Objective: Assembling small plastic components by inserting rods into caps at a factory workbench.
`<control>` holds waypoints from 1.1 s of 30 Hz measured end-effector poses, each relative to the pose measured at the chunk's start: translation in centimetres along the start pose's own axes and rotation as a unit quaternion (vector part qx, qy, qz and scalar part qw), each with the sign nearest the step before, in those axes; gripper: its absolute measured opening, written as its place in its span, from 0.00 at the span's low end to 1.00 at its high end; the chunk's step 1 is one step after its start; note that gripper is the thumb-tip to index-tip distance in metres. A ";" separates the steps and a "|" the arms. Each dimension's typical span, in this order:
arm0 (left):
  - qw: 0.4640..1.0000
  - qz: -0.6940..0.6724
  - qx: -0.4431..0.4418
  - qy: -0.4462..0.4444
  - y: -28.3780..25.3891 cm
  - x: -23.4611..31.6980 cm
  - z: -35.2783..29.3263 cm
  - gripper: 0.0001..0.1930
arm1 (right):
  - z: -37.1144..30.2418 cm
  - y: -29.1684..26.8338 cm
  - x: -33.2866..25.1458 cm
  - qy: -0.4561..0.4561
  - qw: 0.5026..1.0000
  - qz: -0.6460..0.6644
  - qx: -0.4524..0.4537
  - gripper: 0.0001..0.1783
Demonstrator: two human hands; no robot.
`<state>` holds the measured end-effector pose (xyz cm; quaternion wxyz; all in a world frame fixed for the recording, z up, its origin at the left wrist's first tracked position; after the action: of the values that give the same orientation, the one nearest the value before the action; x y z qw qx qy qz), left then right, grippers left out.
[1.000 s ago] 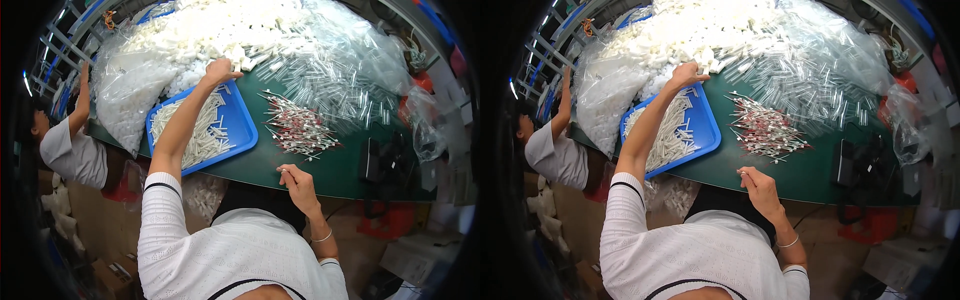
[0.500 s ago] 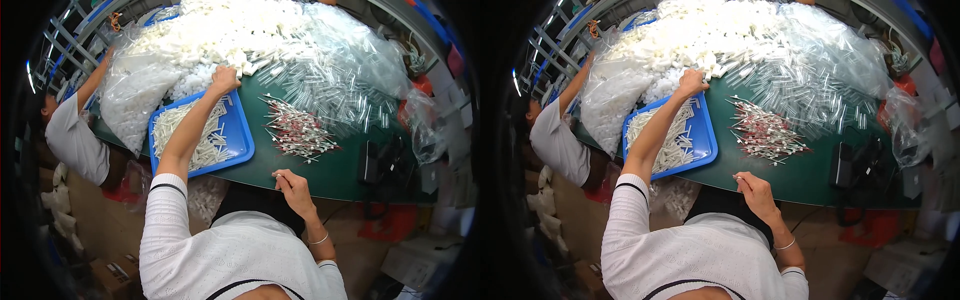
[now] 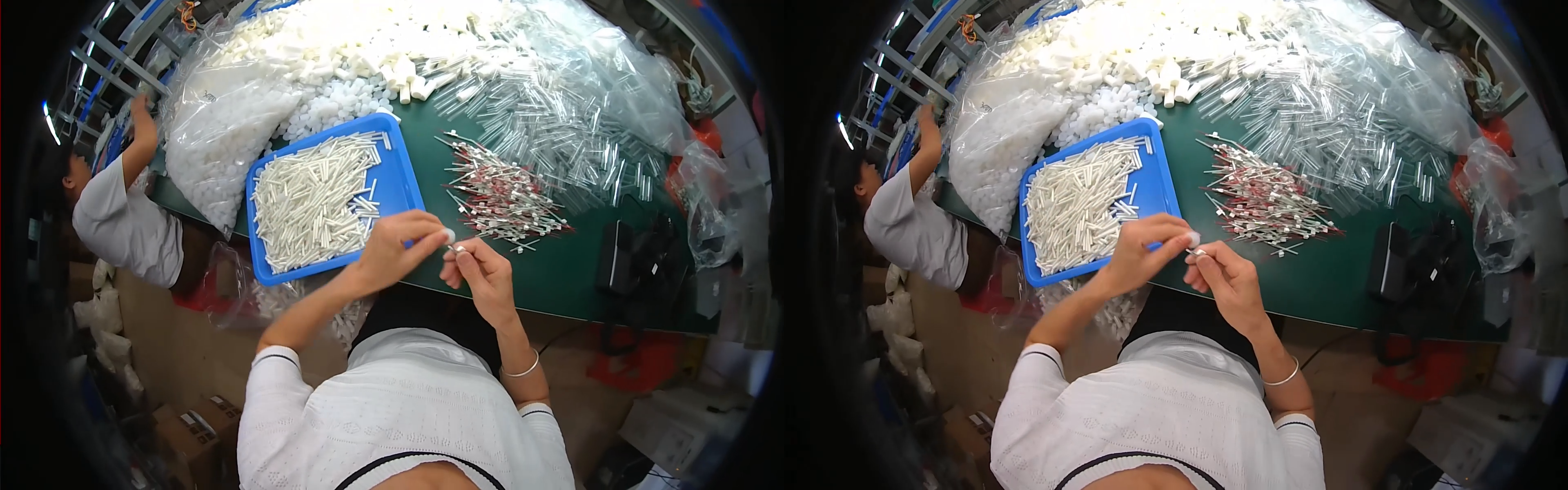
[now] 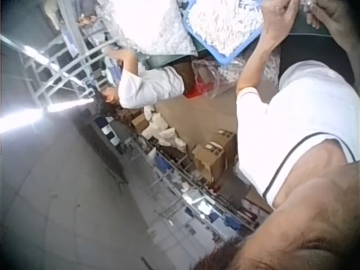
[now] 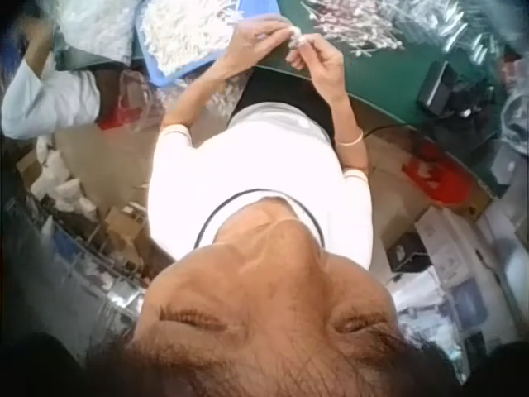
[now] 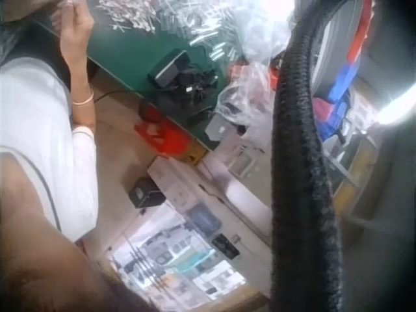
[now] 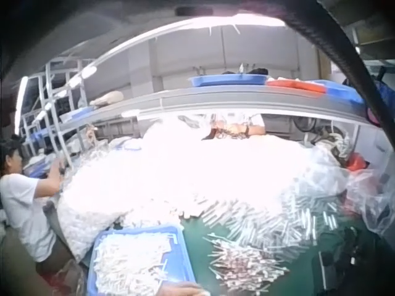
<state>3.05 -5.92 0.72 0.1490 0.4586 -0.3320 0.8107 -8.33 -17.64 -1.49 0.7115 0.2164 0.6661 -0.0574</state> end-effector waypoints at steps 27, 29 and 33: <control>0.714 -0.600 0.026 -0.359 2.0 -3.5 -4.0 0.14 | -1.1 -0.5 -1.9 -0.112 0.963 -0.235 0.074 0.06; 0.718 -0.596 0.021 -0.359 2.0 -3.3 -3.9 0.14 | -1.1 -0.5 -2.0 -0.108 0.964 -0.231 0.072 0.06; 0.728 -0.580 0.018 -0.365 2.0 -2.9 -4.0 0.15 | -1.0 -0.6 -1.8 -0.114 0.960 -0.245 0.077 0.05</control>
<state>0.97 -4.50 -3.94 0.4489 0.8251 -0.0160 0.3426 -9.64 -18.12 0.08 0.7283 0.0927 0.6063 -0.3055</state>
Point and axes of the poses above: each hand's wrist, its own z-axis towards the middle knuckle, its own y-axis out of the palm, x = y × z, the point moved 4 cm from there along z, towards the middle knuckle, and after that the axes turned 8 degrees about x, right-handed, at the moved point
